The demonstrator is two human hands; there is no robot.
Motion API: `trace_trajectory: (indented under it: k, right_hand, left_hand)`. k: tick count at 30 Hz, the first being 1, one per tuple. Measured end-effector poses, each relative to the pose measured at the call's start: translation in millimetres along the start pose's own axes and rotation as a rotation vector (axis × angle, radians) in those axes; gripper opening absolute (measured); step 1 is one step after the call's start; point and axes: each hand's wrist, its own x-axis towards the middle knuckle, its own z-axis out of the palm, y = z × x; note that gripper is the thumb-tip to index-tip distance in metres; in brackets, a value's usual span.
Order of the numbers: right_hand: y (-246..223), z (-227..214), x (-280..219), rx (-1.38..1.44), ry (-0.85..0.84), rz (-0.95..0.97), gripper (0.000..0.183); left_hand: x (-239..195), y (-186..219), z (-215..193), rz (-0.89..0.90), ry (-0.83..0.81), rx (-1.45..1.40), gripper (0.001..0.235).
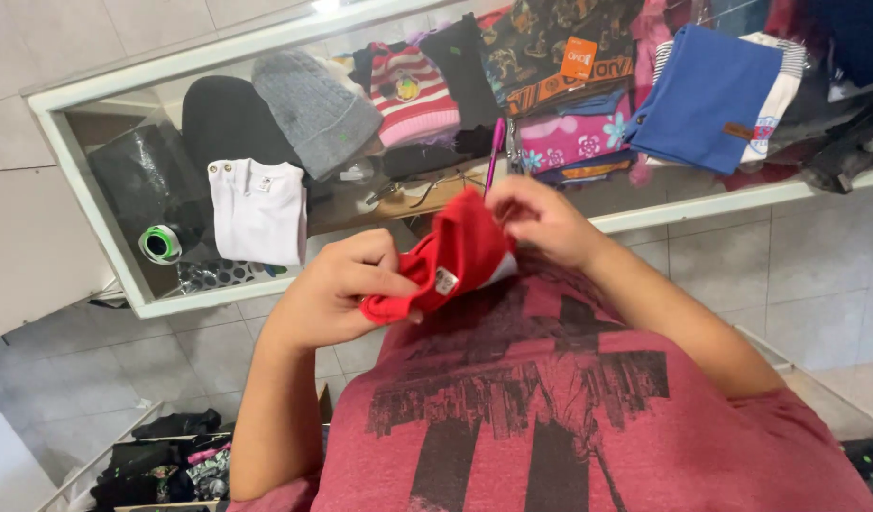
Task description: The person folds several t-shirts on a glass display counter. They fold a white t-shirt, a red t-shirt, a blue t-shirt, and a white t-shirt with a graphic print, placing each folded shirt on the counter.
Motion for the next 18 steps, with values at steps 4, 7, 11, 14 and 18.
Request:
trace_trajectory:
  k: [4,7,11,14,18]
  right_hand:
    - [7.6,24.9,27.7,-1.066,0.381,0.125,0.059]
    - [24.4,37.2,34.2,-1.191,0.436,0.326,0.063]
    - [28.7,50.0,37.7,-1.288,0.517,0.261,0.062]
    - [31.3,54.5,40.8,-1.248,0.550,0.225,0.054]
    - [44.1,60.0,53.7,-1.204,0.550,0.085,0.044]
  left_hand:
    - [-32.2,-3.5,-24.2,0.073,-0.015,-0.117,0.006]
    - [-56.6,-11.8,-40.9,0.124,-0.007,-0.197,0.011]
    - [-78.9,-20.2,-58.8,0.153,0.039,-0.267,0.010]
    - [-86.1,-24.3,-63.2,0.178,0.078,-0.268,0.012]
    - [-89.1,-22.6,-62.6,0.210,0.101,-0.253,0.011]
